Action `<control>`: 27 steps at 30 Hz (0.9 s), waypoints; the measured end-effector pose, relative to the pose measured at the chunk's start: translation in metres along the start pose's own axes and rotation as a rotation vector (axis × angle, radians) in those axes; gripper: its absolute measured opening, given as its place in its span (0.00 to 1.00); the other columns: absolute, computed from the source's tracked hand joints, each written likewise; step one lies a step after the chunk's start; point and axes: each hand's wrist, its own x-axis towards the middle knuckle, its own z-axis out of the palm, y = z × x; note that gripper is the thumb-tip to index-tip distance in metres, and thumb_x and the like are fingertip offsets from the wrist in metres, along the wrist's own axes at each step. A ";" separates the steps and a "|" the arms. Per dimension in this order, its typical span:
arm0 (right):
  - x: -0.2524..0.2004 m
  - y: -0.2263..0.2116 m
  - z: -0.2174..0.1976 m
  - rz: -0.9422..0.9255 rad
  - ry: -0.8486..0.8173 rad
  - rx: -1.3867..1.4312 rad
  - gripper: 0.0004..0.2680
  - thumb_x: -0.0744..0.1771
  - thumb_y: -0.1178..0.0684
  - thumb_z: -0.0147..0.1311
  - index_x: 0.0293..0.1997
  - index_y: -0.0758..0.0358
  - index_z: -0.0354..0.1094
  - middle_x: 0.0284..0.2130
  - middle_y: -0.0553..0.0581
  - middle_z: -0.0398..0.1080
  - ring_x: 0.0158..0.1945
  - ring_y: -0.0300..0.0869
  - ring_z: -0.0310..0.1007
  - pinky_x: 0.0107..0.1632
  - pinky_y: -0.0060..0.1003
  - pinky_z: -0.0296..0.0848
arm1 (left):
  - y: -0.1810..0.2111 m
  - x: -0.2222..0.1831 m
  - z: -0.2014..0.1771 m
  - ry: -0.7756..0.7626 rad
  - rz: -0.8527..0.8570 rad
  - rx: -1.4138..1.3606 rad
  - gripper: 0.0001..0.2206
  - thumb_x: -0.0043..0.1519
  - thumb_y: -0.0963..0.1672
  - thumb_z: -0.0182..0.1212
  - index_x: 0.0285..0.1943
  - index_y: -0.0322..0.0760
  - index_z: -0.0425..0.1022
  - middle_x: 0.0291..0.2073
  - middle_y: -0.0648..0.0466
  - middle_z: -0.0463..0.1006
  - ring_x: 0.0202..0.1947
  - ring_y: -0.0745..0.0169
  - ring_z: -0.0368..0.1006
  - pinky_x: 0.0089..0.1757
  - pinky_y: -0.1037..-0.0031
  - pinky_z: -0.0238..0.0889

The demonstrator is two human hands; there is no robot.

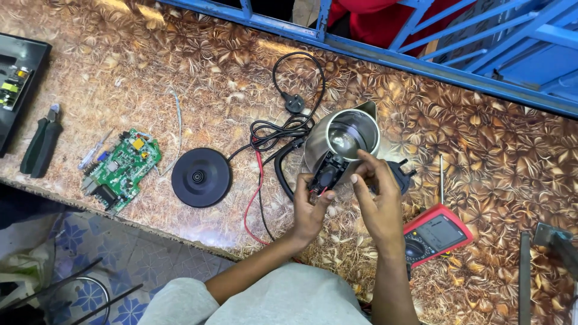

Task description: Disassembling an electric kettle using a screwdriver to inspect internal components.

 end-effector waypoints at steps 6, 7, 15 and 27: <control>-0.020 0.023 0.019 0.063 0.209 0.089 0.13 0.70 0.54 0.51 0.60 0.69 0.62 0.40 0.61 0.67 0.45 0.48 0.68 0.50 0.45 0.69 | 0.044 0.023 0.023 -0.279 -0.037 0.168 0.12 0.62 0.48 0.67 0.44 0.37 0.73 0.28 0.53 0.75 0.34 0.65 0.69 0.38 0.70 0.64; -0.026 0.029 0.024 0.081 0.245 0.068 0.15 0.70 0.47 0.54 0.57 0.67 0.62 0.41 0.60 0.67 0.47 0.48 0.69 0.53 0.46 0.68 | 0.039 0.025 0.024 -0.323 -0.040 0.208 0.10 0.62 0.47 0.67 0.43 0.39 0.73 0.27 0.53 0.76 0.34 0.67 0.69 0.37 0.70 0.65; -0.039 0.047 0.040 -0.001 0.252 -0.093 0.14 0.69 0.46 0.56 0.54 0.67 0.64 0.45 0.62 0.67 0.50 0.52 0.71 0.54 0.47 0.69 | 0.025 0.021 0.032 -0.277 0.025 0.161 0.11 0.64 0.45 0.65 0.50 0.35 0.76 0.31 0.45 0.79 0.35 0.59 0.74 0.39 0.62 0.68; -0.033 0.047 0.044 -0.041 0.279 -0.061 0.13 0.70 0.47 0.55 0.52 0.68 0.63 0.44 0.63 0.66 0.48 0.50 0.70 0.51 0.47 0.70 | 0.021 0.025 0.026 -0.284 0.058 0.168 0.09 0.65 0.46 0.63 0.45 0.36 0.75 0.27 0.48 0.76 0.33 0.62 0.71 0.38 0.65 0.67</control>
